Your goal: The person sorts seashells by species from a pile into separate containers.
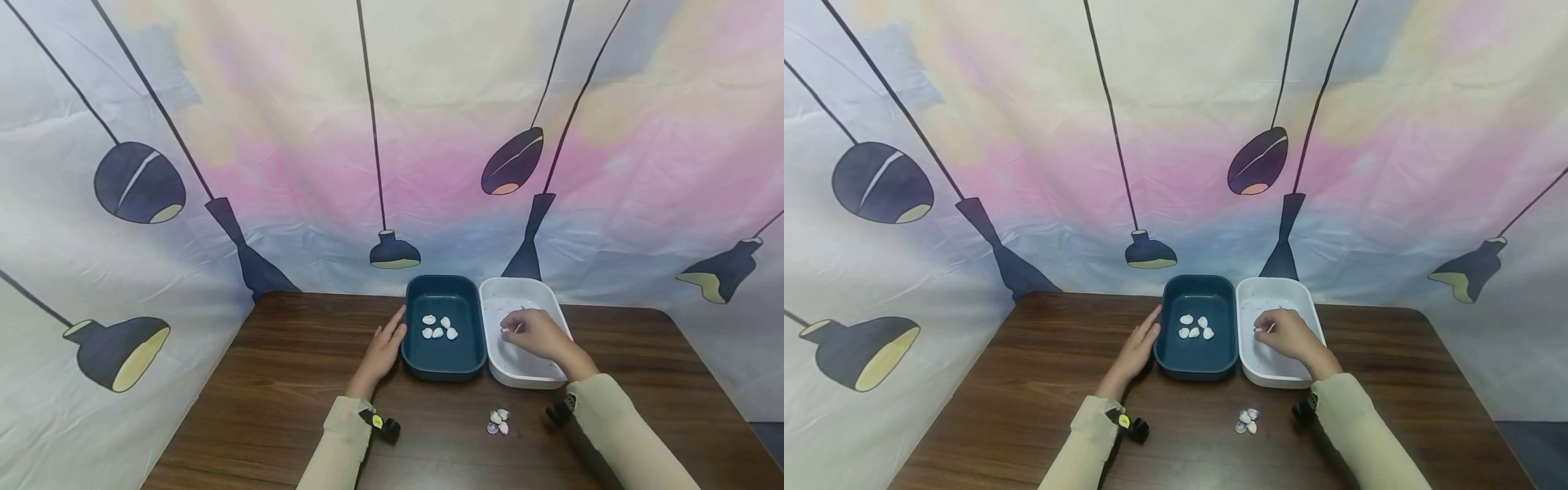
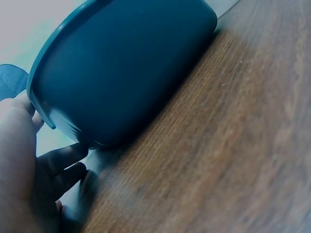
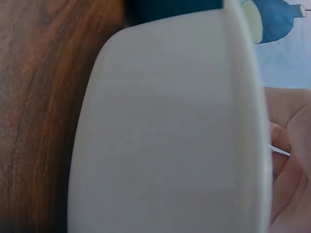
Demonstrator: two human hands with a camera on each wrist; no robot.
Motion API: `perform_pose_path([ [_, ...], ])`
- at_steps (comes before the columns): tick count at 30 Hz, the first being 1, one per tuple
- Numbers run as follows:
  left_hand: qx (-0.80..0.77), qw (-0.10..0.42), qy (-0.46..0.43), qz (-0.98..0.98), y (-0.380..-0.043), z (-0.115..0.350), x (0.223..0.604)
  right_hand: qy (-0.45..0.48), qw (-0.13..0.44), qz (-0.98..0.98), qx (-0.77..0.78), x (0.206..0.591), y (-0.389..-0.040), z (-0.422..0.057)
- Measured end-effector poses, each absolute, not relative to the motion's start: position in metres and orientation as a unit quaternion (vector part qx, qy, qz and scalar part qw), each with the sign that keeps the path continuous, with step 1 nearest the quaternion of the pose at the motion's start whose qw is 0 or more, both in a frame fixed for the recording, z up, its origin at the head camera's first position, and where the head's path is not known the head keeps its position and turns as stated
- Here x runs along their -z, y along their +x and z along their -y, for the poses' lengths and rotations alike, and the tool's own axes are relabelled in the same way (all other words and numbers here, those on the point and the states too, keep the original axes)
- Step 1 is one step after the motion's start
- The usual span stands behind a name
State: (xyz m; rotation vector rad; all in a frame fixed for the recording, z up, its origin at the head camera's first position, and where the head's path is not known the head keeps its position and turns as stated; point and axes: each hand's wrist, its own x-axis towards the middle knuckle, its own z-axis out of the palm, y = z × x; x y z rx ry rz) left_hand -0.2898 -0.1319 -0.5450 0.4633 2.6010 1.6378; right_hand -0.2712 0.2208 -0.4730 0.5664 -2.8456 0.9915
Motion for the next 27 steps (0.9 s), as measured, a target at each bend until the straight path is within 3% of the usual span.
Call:
perform_pose_path([
  [27, -0.525, 0.015, 0.149, -0.838, -0.292, 0.131, 0.546, 0.14, 0.021, 0.947, -0.287, 0.496, -0.305, -0.217],
])
